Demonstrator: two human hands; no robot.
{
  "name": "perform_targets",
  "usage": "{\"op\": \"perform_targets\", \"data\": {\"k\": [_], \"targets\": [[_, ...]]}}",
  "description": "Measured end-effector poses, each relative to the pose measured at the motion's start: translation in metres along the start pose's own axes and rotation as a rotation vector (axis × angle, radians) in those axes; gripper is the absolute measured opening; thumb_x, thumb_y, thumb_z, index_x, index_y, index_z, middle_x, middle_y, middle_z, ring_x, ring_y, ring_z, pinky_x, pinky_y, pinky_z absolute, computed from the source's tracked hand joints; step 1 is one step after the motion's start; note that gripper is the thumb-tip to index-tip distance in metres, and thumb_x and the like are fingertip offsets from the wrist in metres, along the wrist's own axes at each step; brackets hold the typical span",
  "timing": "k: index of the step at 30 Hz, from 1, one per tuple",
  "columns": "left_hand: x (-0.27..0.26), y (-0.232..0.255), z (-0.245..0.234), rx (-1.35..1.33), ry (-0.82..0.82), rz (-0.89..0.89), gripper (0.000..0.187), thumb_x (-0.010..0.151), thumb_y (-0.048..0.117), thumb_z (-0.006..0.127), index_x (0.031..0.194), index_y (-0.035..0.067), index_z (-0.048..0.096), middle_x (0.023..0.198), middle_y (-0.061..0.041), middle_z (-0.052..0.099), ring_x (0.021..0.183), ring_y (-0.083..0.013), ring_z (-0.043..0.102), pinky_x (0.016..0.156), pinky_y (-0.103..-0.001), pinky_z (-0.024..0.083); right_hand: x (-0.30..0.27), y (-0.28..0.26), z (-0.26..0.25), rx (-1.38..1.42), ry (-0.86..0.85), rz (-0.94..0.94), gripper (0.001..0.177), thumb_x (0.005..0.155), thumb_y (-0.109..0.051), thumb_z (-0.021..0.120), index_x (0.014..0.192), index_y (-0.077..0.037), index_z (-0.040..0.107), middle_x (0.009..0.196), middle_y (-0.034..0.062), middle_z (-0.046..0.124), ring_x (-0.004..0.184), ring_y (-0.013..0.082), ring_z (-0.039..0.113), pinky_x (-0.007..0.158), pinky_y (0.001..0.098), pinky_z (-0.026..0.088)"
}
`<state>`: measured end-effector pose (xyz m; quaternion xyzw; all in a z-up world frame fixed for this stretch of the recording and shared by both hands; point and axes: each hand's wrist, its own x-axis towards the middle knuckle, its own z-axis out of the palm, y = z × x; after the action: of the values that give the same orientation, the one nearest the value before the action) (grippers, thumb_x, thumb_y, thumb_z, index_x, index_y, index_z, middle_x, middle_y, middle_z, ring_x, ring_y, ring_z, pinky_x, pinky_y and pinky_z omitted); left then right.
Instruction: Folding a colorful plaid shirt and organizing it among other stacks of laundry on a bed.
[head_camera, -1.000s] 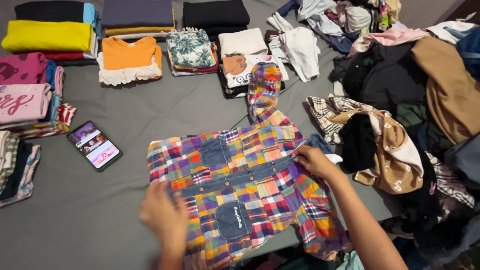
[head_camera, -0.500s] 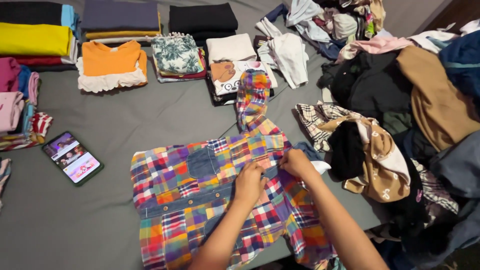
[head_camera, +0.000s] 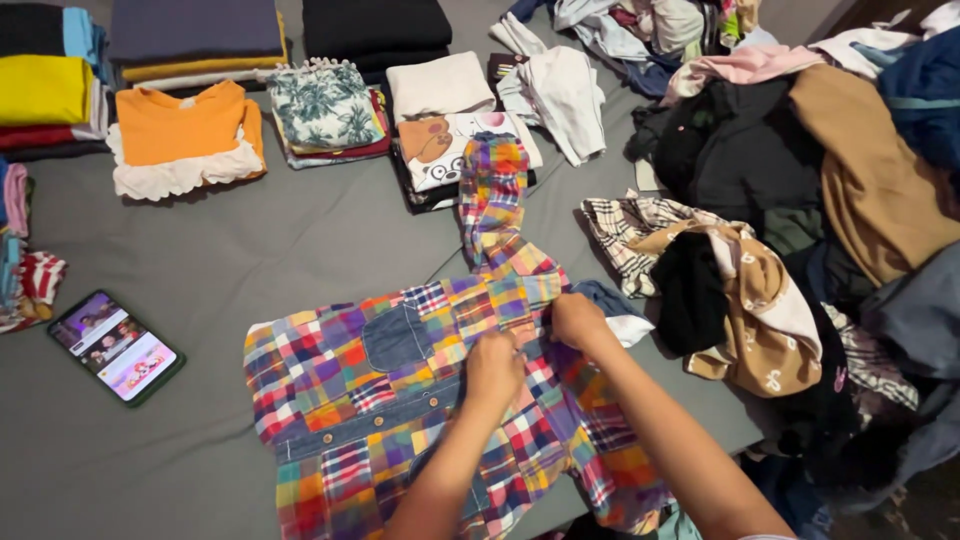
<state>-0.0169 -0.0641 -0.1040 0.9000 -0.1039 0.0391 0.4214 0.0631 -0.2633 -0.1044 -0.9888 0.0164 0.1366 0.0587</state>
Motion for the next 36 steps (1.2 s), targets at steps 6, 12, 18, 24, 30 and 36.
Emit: {"op": "perform_targets", "data": {"k": [6, 12, 18, 24, 30, 36], "targets": [[0.003, 0.003, -0.008, -0.122, -0.06, -0.273, 0.015, 0.078, 0.018, 0.082, 0.09, 0.008, 0.08, 0.094, -0.02, 0.075, 0.09, -0.0396, 0.073, 0.083, -0.046, 0.058, -0.026, 0.02, -0.001, 0.357, 0.119, -0.178, 0.018, 0.069, -0.013, 0.083, 0.079, -0.003, 0.073, 0.082, 0.0175, 0.074, 0.081, 0.0378, 0.072, 0.074, 0.0461, 0.056], [0.038, -0.019, -0.003, -0.007, -0.272, -0.335, 0.018, 0.072, 0.025, 0.088, 0.087, 0.015, 0.083, 0.097, -0.012, 0.077, 0.096, -0.0331, 0.073, 0.087, -0.044, 0.057, -0.097, -0.017, -0.02, 0.264, 0.566, -0.314, 0.021, 0.072, -0.007, 0.077, 0.091, -0.002, 0.069, 0.098, 0.0157, 0.067, 0.098, 0.0387, 0.06, 0.087, 0.0461, 0.049], [0.041, -0.013, -0.01, 0.033, -0.333, -0.392, 0.016, 0.075, 0.029, 0.088, 0.087, 0.02, 0.083, 0.1, -0.011, 0.077, 0.097, -0.0333, 0.072, 0.088, -0.044, 0.056, -0.168, -0.07, -0.024, 0.267, 0.672, -0.325, 0.025, 0.082, -0.007, 0.069, 0.107, -0.005, 0.071, 0.113, 0.0126, 0.063, 0.107, 0.0334, 0.06, 0.094, 0.0446, 0.048], [0.026, -0.03, 0.025, 0.16, -0.109, -0.19, 0.013, 0.088, 0.018, 0.073, 0.089, 0.006, 0.077, 0.095, -0.019, 0.076, 0.09, -0.0372, 0.075, 0.079, -0.044, 0.06, -0.175, -0.078, -0.011, 0.26, 0.584, -0.366, 0.036, 0.085, -0.013, 0.067, 0.12, -0.005, 0.07, 0.126, 0.0152, 0.062, 0.116, 0.0338, 0.059, 0.098, 0.0447, 0.047], [0.039, -0.02, 0.041, 0.418, -0.158, -0.122, 0.015, 0.077, 0.014, 0.078, 0.086, 0.002, 0.075, 0.096, -0.021, 0.073, 0.091, -0.0377, 0.074, 0.074, -0.045, 0.06, -0.169, -0.073, 0.003, 0.23, 0.515, -0.328, 0.039, 0.086, -0.013, 0.065, 0.124, -0.006, 0.069, 0.134, 0.0152, 0.06, 0.125, 0.0344, 0.056, 0.105, 0.0446, 0.045], [0.042, -0.019, -0.019, 0.138, -0.336, -0.057, 0.008, 0.077, 0.022, 0.083, 0.08, 0.015, 0.079, 0.097, -0.011, 0.075, 0.091, -0.0347, 0.072, 0.077, -0.045, 0.057, -0.166, -0.074, 0.001, 0.231, 0.514, -0.333, 0.041, 0.091, -0.016, 0.063, 0.13, -0.005, 0.066, 0.143, 0.0165, 0.056, 0.133, 0.0367, 0.052, 0.108, 0.0455, 0.043]]}}
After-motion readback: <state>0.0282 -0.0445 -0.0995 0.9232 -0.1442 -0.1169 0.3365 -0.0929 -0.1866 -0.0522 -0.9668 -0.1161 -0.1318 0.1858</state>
